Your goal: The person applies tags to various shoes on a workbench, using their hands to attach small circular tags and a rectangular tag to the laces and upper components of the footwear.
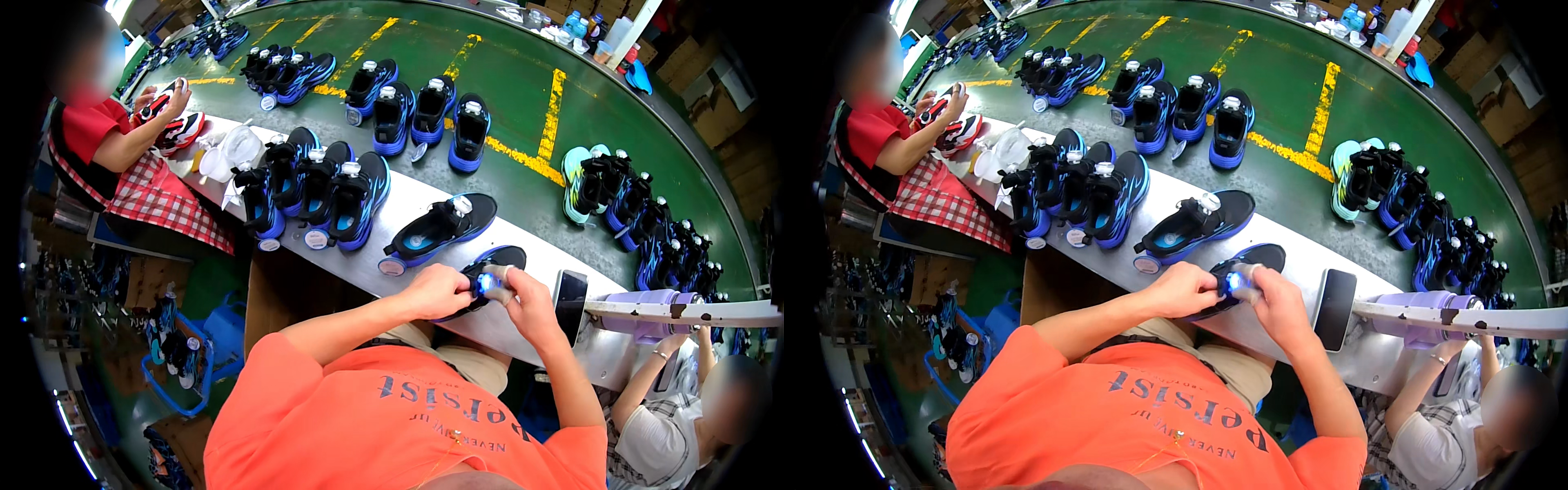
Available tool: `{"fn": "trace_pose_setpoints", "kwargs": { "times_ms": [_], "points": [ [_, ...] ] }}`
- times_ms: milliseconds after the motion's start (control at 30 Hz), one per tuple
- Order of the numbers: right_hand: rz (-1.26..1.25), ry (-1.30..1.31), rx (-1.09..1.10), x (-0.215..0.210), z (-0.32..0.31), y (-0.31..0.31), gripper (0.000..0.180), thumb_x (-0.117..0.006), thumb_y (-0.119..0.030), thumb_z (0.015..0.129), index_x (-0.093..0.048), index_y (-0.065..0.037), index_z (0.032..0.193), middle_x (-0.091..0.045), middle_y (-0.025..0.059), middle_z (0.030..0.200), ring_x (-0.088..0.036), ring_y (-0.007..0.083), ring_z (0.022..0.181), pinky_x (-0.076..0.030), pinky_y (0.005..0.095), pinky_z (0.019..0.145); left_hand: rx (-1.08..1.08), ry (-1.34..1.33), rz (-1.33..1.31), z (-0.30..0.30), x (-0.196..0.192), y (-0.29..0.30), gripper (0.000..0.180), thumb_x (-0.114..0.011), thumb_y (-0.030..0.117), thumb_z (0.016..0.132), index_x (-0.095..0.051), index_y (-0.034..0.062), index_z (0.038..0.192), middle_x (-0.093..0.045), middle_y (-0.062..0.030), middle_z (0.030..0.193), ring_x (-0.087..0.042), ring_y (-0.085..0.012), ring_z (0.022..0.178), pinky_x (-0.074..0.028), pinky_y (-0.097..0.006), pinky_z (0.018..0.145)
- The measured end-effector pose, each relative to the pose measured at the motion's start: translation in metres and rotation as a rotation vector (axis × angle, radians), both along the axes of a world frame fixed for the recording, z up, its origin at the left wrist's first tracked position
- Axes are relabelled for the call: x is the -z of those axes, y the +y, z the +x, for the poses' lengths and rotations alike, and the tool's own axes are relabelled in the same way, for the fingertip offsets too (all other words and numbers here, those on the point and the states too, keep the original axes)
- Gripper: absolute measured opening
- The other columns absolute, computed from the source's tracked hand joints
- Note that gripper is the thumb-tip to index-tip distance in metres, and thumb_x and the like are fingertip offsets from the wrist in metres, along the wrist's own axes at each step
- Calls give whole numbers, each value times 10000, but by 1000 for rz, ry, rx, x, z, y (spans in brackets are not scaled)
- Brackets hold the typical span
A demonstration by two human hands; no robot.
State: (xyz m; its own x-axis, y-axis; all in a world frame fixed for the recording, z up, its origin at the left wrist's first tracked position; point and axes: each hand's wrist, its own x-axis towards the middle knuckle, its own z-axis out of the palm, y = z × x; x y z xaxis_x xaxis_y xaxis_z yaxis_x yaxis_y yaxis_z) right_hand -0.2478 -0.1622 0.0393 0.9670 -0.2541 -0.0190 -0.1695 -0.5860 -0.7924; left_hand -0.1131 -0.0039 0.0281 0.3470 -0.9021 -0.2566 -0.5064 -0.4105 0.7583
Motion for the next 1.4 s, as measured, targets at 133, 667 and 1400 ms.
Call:
{"fn": "trace_pose_setpoints", "kwargs": {
  "times_ms": [133, 667, 1400],
  "points": [
    [97, 199, 94, -11, 3, 4, 303, -669, -70, 789, -628, -88, 1089, -566, 125, 790, -571, 283, 725, -461, 335, 665, -80, 198, 74, 0, -14, 3, 249, -655, 272, 812, -668, 26, 772, -618, -114, 601, -606, -184, 543, -463, -328, 544],
    [106, -132, -219, 5, 90, -51, 614, -718, -138, 772, -489, -142, 1341, -531, 80, 1193, -529, 177, 1020, -437, 304, 890, -294, -332, -328, 86, 7, 8, 233, -628, 147, 822, -661, 44, 1028, -648, -134, 888, -593, -269, 790, -473, -352, 733],
    [55, -103, -222, 2, 80, -3, 325, -641, -56, 740, -595, -91, 1059, -566, 133, 901, -599, 323, 834, -487, 398, 724, -222, 349, 28, 70, -8, 20, 248, -607, 200, 867, -628, -23, 761, -583, -10, 627, -518, -75, 613, -384, -236, 569]
  ]
}}
